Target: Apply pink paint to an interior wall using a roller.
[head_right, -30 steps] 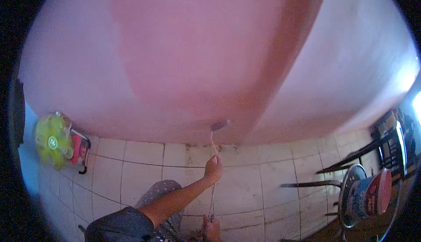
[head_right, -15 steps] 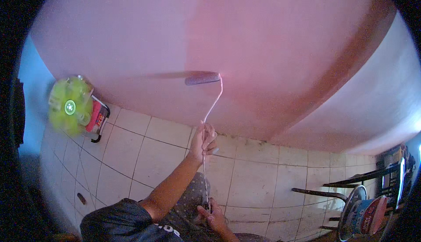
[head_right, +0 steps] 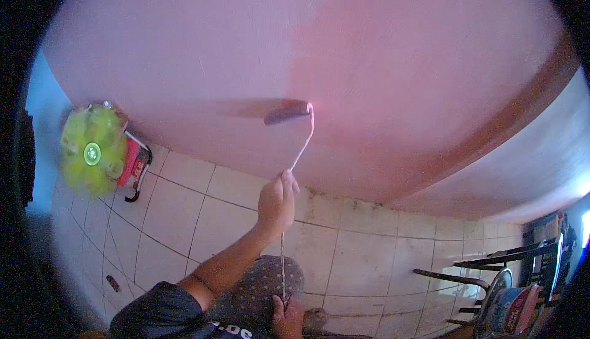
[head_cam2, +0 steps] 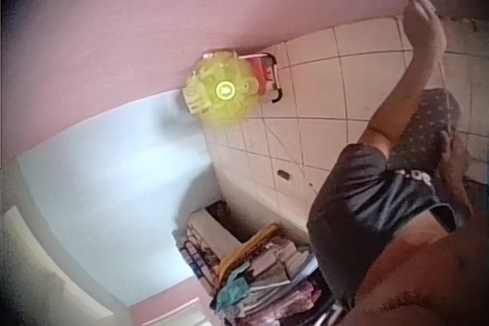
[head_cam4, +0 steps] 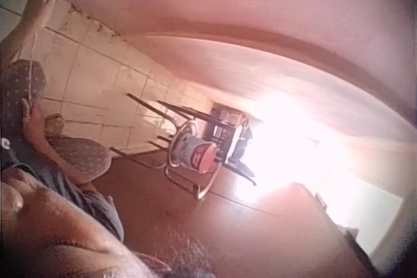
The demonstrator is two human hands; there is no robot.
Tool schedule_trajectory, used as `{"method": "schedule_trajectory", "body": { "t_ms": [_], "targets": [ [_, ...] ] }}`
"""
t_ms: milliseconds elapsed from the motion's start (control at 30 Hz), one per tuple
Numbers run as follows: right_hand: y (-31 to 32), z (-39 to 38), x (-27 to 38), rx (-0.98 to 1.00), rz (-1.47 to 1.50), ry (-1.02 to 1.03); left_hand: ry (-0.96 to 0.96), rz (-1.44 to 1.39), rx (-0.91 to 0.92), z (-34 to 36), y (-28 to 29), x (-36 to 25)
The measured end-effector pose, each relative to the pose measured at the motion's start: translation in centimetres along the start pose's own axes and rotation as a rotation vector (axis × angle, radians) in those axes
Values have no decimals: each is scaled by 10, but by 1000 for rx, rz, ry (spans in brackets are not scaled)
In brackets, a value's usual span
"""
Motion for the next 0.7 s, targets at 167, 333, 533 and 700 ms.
{"method": "schedule_trajectory", "body": {
  "t_ms": [167,333,533,700],
  "targets": [
    [0,24,5,-23,65,93,100,-103,47,29,30,-21],
    [-4,23,-3,-126,-12,388,125,-161,7,15,2,-8],
    [-12,-7,-28,-71,174,12,118,-63,248,-12,-41,7],
    [-58,-23,-24,-82,316,98,31,-64,292,0,-9,3]
  ]
}}
Point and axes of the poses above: each hand's wrist, its own z-axis towards the middle knuckle, its own y-axis out of the back of the hand, x = y × z, the point moved 5 cm from there along z, towards the middle knuckle, and after that the axes turned 15 degrees about z, right-handed, at the moved point
